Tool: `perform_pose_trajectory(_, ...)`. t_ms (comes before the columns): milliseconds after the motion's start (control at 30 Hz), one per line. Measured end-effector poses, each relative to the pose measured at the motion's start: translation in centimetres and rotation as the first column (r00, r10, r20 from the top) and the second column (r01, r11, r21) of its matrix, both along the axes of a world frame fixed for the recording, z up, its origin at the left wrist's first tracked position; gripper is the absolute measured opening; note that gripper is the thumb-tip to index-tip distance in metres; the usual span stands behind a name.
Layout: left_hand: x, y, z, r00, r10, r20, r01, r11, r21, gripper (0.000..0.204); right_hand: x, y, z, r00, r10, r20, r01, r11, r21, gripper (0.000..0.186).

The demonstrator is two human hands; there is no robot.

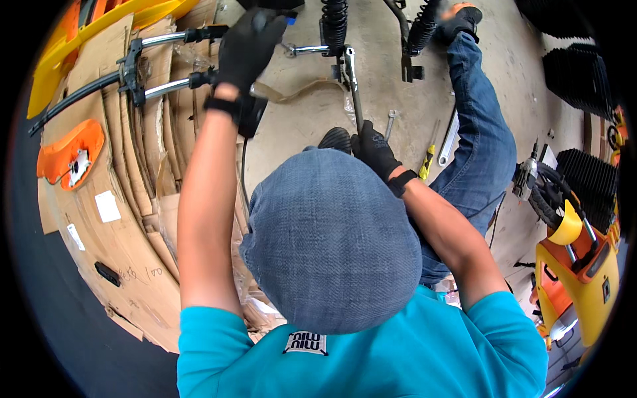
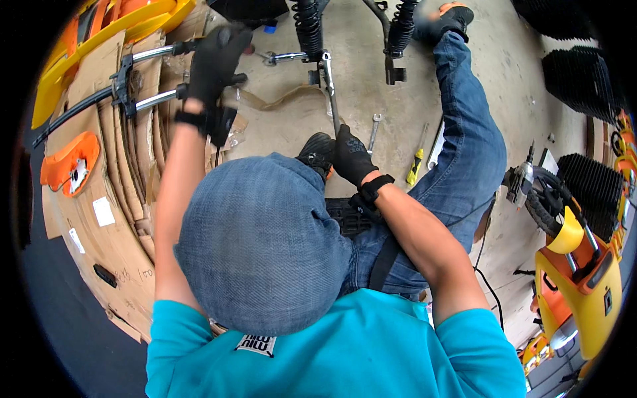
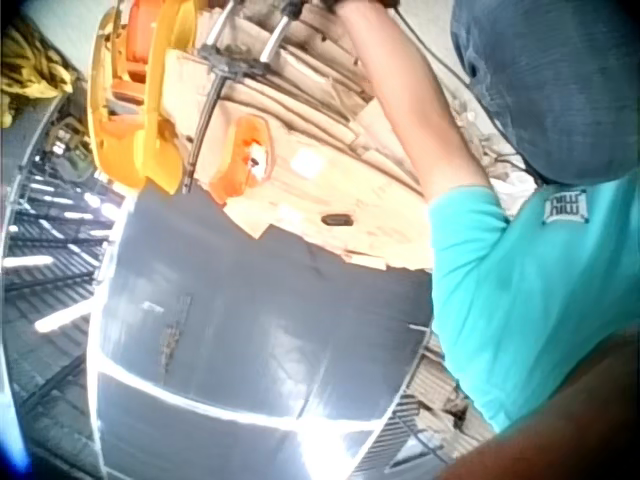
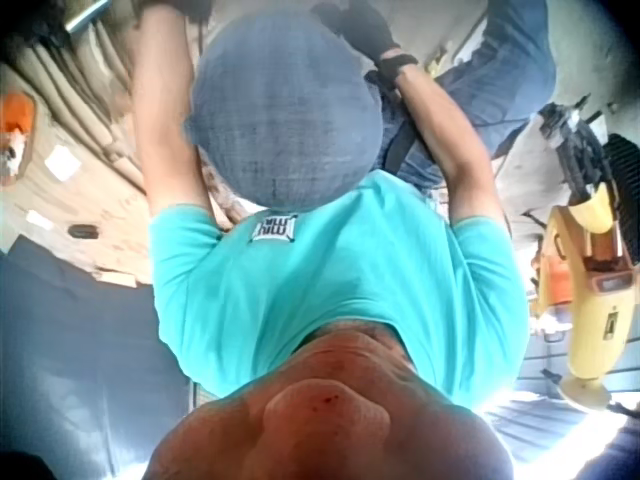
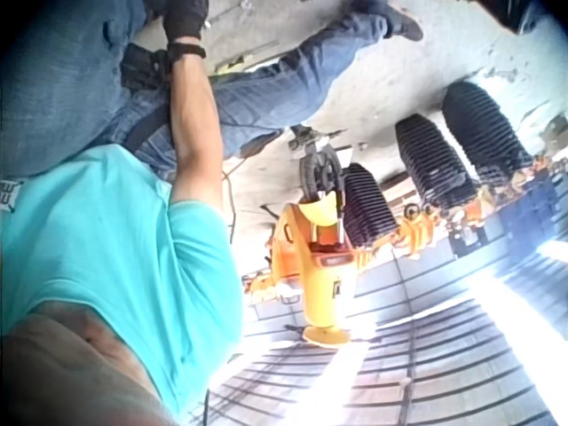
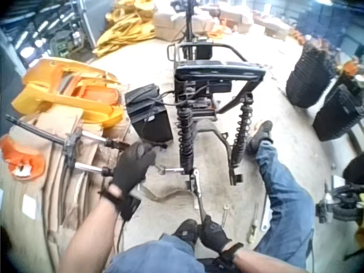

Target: The person uses a socket wrench and an adjustable wrench to loosen and remove hardware from a motorcycle frame, and then removes and handles small components by hand.

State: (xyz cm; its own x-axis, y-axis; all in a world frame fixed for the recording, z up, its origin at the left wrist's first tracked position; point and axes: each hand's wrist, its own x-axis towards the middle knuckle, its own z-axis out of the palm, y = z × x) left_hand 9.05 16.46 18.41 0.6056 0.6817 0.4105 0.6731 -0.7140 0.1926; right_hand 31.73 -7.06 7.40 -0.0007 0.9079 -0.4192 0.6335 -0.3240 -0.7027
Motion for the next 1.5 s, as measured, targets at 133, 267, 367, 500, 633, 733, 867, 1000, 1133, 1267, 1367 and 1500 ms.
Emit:
perform_pose_trajectory(133, 0.5, -11.1, -1.8, 0.865, 0.368, 0.341, -0.163, 0.850, -0.501, 0.034, 1.8, 1.2, 3.2, 1.000, 0.022, -0.018, -0.023, 0.997, -0.076, 0.026)
perform_pose_trajectory(267, -1.5, -19.3, -10.7, 0.807, 0.552, 0.209, -0.259, 0.649, -0.716, 0.048, 2.8, 3.8, 7.0, 0.984, 0.004, -0.179, -0.032, 0.988, -0.153, 0.023)
perform_pose_trajectory(367, -0.4, -19.2, -8.4, 0.802, 0.574, 0.168, -0.371, 0.698, -0.613, 0.048, 2.4, 5.8, 10.4, 0.953, 0.187, -0.237, -0.216, 0.971, -0.103, 0.024)
perform_pose_trajectory(500, 0.8, -14.5, -4.2, 0.865, 0.425, 0.267, -0.233, 0.812, -0.535, 0.039, 2.1, 4.3, 7.7, 0.982, 0.152, -0.108, -0.156, 0.987, -0.030, 0.027)
perform_pose_trajectory(633, 1.3, -5.5, 1.2, 0.909, 0.314, 0.274, -0.158, 0.868, -0.471, 0.033, -0.1, 0.2, 2.1, 0.996, 0.087, 0.031, -0.090, 0.986, 0.137, 0.029)
perform_pose_trajectory(733, 0.3, 1.6, 1.4, 0.995, 0.078, 0.069, -0.057, 0.964, -0.261, 0.029, -0.9, 0.2, -1.3, 1.000, -0.001, 0.010, 0.001, 0.999, -0.045, 0.034)
perform_pose_trajectory(867, 0.8, -0.5, 1.1, 0.993, 0.105, -0.053, -0.114, 0.963, -0.244, 0.025, 0.4, 1.0, 1.5, 0.999, 0.043, -0.026, -0.044, 0.998, -0.037, 0.032)
perform_pose_trajectory(1000, 0.9, -9.6, -2.2, 0.946, 0.147, 0.289, -0.064, 0.958, -0.278, 0.027, 4.9, 5.9, 7.8, 0.819, 0.509, 0.263, -0.570, 0.771, 0.283, 0.021)
perform_pose_trajectory(1133, 0.2, -18.0, -7.7, 0.834, 0.549, -0.053, -0.449, 0.621, -0.642, 0.044, 6.8, 12.7, 13.9, 0.600, 0.771, 0.213, -0.793, 0.536, 0.291, 0.021)
perform_pose_trajectory(1267, 1.5, -15.4, -6.5, 0.832, 0.506, 0.228, -0.332, 0.783, -0.527, 0.040, 6.5, 10.3, 10.0, 0.562, 0.744, 0.363, -0.822, 0.453, 0.345, 0.027)
perform_pose_trajectory(1367, 1.8, -9.8, -0.8, 0.932, 0.344, 0.111, -0.290, 0.896, -0.337, 0.032, 2.4, 4.3, 6.8, 0.971, 0.240, 0.013, -0.239, 0.961, 0.139, 0.019)
perform_pose_trajectory(1500, 3.1, -1.2, 2.0, 0.957, 0.285, 0.055, -0.245, 0.894, -0.375, 0.032, -1.0, -0.1, 0.2, 0.998, 0.041, -0.044, -0.042, 0.999, -0.030, 0.052)
